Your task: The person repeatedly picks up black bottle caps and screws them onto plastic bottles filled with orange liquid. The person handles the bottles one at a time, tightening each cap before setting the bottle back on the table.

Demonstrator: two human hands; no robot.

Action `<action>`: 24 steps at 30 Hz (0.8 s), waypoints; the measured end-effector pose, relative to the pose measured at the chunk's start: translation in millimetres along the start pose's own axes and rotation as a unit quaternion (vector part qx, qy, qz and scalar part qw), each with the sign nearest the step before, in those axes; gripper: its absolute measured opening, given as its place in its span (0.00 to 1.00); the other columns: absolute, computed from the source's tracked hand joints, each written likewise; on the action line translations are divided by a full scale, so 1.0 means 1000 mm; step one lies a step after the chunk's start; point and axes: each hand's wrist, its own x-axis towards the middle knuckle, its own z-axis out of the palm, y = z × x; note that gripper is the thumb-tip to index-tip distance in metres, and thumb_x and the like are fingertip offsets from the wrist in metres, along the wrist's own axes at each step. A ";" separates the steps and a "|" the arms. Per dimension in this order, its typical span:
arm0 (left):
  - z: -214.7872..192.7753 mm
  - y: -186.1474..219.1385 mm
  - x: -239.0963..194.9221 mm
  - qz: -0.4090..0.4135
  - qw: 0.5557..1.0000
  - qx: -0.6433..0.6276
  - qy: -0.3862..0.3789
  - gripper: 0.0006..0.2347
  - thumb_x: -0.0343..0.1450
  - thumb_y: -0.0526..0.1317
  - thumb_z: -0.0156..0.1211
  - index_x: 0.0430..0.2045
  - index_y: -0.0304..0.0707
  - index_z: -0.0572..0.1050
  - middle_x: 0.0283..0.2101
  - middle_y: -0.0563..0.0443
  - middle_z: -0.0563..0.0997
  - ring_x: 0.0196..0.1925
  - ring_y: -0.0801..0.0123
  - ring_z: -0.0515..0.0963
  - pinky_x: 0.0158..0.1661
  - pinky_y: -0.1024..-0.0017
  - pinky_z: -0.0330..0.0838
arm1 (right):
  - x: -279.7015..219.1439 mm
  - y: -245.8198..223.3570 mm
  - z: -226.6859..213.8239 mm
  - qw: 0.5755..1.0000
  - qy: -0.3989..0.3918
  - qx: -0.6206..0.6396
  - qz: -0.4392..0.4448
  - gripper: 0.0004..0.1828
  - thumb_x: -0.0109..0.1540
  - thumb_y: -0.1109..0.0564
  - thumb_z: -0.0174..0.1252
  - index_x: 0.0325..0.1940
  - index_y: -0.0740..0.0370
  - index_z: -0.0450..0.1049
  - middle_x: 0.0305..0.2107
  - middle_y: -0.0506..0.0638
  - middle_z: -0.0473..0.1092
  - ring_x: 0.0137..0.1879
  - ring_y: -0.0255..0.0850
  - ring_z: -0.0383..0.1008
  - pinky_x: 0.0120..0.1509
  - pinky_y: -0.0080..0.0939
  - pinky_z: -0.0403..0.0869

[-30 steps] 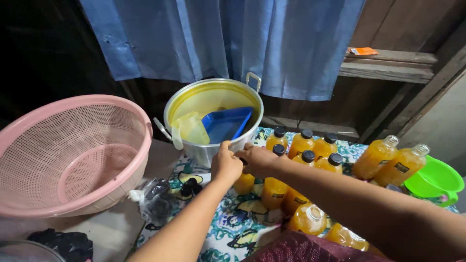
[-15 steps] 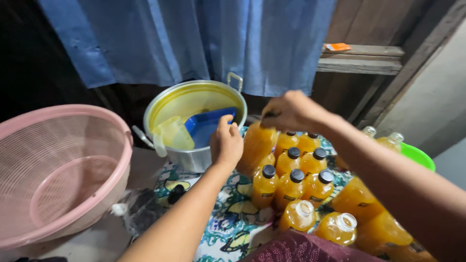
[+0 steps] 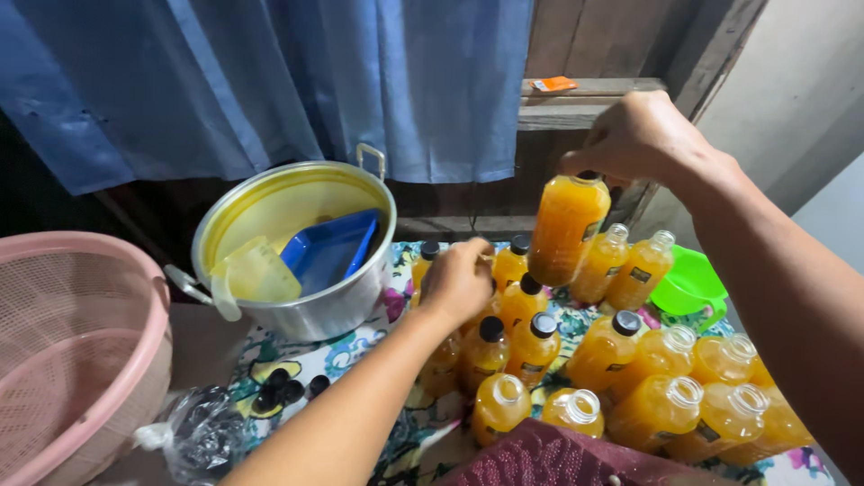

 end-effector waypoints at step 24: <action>0.048 0.019 -0.013 -0.034 0.957 0.173 -0.230 0.17 0.68 0.41 0.63 0.52 0.45 0.79 0.53 0.40 0.81 0.57 0.48 0.78 0.58 0.54 0.70 | 0.075 0.123 0.182 0.992 -0.093 0.017 0.083 0.25 0.55 0.40 0.70 0.22 0.66 0.83 0.17 0.56 0.77 0.25 0.44 0.81 0.38 0.42 0.79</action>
